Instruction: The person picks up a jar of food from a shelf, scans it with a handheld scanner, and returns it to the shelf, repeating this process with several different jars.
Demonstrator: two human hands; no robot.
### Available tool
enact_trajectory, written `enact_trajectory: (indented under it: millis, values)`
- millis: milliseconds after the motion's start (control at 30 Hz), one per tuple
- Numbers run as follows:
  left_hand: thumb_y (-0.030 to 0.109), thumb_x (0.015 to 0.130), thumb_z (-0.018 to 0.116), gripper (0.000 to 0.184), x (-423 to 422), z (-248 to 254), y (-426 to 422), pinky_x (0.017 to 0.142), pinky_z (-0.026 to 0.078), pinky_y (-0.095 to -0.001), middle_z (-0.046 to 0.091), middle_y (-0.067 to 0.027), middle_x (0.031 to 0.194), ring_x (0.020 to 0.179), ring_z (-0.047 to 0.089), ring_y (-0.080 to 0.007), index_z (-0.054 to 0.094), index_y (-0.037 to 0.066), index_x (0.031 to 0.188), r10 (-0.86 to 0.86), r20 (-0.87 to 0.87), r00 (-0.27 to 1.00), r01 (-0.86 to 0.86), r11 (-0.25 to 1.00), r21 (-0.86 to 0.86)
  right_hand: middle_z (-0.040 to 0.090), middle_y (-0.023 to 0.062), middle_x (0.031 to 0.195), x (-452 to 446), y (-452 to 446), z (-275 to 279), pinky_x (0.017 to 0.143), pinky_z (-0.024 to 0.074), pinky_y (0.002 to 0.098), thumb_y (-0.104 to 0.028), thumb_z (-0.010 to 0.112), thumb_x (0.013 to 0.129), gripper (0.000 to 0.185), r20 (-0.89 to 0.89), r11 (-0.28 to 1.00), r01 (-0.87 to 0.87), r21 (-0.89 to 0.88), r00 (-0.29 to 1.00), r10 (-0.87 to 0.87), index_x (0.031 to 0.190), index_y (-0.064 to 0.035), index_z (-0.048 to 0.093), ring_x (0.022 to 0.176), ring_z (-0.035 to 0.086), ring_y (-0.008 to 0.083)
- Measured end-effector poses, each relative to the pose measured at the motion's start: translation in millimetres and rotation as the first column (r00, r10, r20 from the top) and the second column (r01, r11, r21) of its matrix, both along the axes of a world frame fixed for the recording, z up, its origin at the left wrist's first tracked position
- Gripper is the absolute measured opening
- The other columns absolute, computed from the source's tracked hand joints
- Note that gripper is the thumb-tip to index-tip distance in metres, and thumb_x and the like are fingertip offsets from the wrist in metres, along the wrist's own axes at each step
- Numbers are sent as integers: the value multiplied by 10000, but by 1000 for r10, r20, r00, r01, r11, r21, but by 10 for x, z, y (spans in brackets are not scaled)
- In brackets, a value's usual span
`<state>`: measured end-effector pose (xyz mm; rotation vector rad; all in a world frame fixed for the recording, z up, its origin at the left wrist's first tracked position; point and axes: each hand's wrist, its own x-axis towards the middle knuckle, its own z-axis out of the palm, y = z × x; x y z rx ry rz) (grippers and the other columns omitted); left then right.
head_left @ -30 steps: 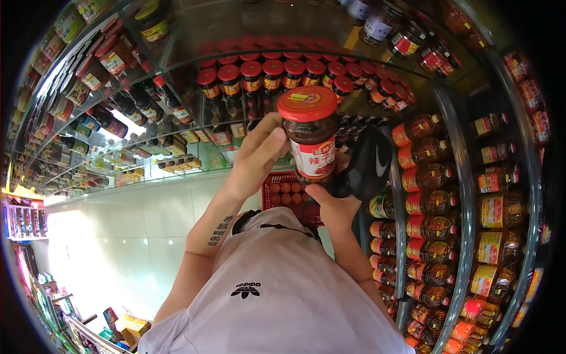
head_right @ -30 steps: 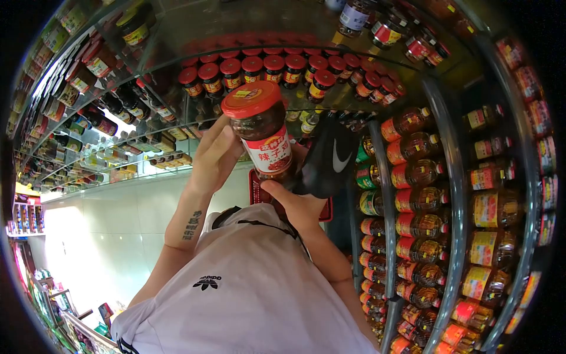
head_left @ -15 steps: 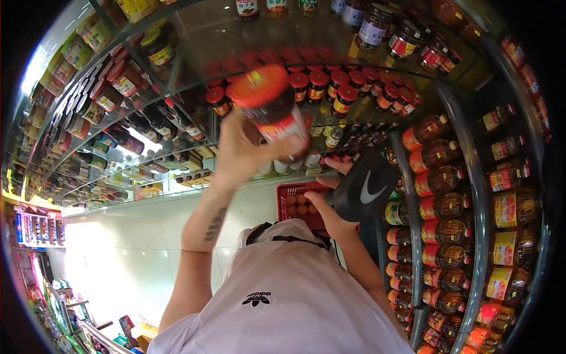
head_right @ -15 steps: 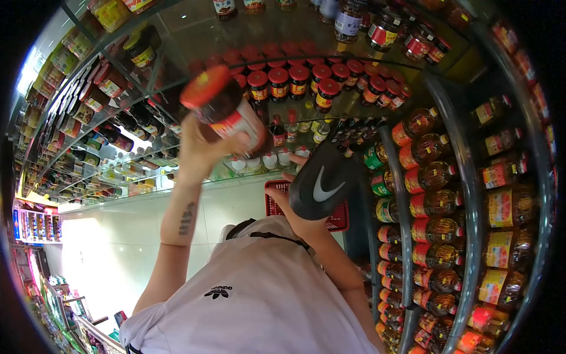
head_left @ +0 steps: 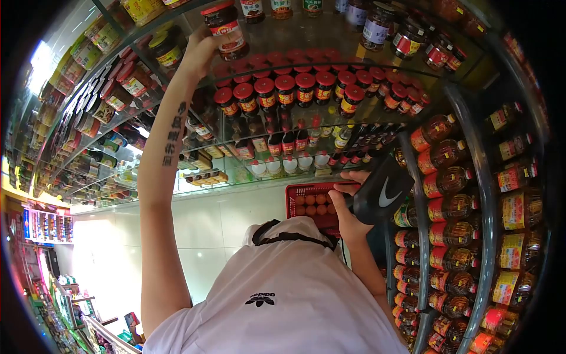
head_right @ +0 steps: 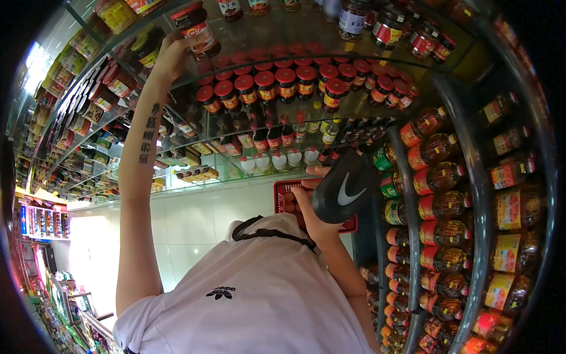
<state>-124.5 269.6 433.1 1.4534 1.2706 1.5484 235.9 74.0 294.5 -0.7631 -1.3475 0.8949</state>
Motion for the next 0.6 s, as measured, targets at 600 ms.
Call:
enact_trajectory:
  millis: [600]
  values:
    - [290,732,822,590,-1075,-329,1456,906,480,-349,676,-104,1129,1059,629,-220,619,-2,1203,208,-294,933,-155,969,194,562,117,1146,229,46,-267,750,577,276,113,701,800,520,-70,978,201,-55,976,-204,1256,5,474,1015,614,219]
